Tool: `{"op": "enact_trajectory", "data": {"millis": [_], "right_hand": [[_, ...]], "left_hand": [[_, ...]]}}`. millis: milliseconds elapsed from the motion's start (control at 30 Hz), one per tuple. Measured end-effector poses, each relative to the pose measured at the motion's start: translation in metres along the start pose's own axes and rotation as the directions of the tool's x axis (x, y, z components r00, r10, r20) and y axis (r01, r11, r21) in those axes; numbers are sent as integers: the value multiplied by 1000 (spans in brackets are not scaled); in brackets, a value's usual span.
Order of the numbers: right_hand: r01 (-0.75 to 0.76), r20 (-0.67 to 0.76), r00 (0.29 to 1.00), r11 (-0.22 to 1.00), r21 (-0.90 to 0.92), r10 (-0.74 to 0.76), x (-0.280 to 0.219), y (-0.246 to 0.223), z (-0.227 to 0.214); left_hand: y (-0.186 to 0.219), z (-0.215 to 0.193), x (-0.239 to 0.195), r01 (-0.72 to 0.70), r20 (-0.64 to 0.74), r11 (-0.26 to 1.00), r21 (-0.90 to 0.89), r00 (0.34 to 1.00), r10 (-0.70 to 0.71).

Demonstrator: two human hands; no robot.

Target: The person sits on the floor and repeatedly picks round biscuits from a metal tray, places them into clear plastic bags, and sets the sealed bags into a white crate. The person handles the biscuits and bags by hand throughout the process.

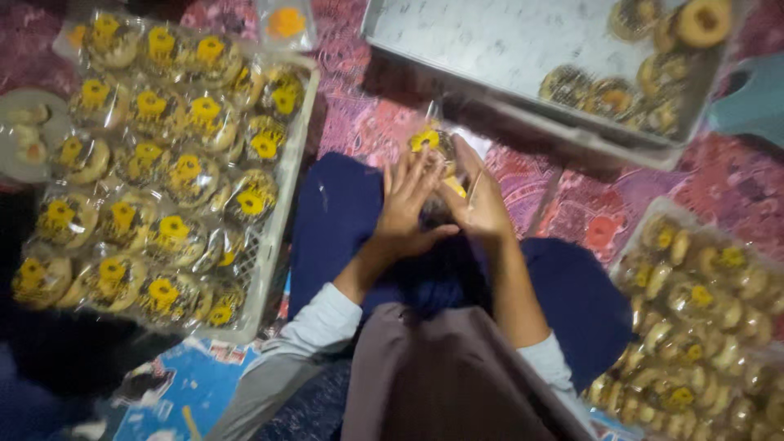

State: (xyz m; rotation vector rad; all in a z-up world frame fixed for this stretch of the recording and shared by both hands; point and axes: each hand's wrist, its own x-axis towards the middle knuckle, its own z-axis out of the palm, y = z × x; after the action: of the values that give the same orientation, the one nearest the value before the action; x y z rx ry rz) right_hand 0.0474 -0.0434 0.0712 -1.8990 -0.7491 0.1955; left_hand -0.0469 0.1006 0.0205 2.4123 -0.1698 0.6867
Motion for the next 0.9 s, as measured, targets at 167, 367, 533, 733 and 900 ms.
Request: {"op": "enact_trajectory", "data": {"millis": [167,367,533,733,900], "right_hand": [[-275,209,951,932,237,227,-24,-20,30],[277,-75,951,937,-213,-299,-34,-49,79],[300,311,934,863,-407,-178,-30,-63,102],[542,143,840,813,-213,-523,-10,-58,92],[393,200,912,905,-166,-359,10,-41,88]], "left_hand": [[-24,-29,-36,70,-183,974,-217,977,-111],[-34,-70,-74,464,8,470,-751,718,-696],[-52,-74,-85,466,107,314,-827,680,-726],[-39,-66,-81,511,42,383,-769,639,-768],[-30,-70,-83,666,132,578,-472,702,-700]]}}
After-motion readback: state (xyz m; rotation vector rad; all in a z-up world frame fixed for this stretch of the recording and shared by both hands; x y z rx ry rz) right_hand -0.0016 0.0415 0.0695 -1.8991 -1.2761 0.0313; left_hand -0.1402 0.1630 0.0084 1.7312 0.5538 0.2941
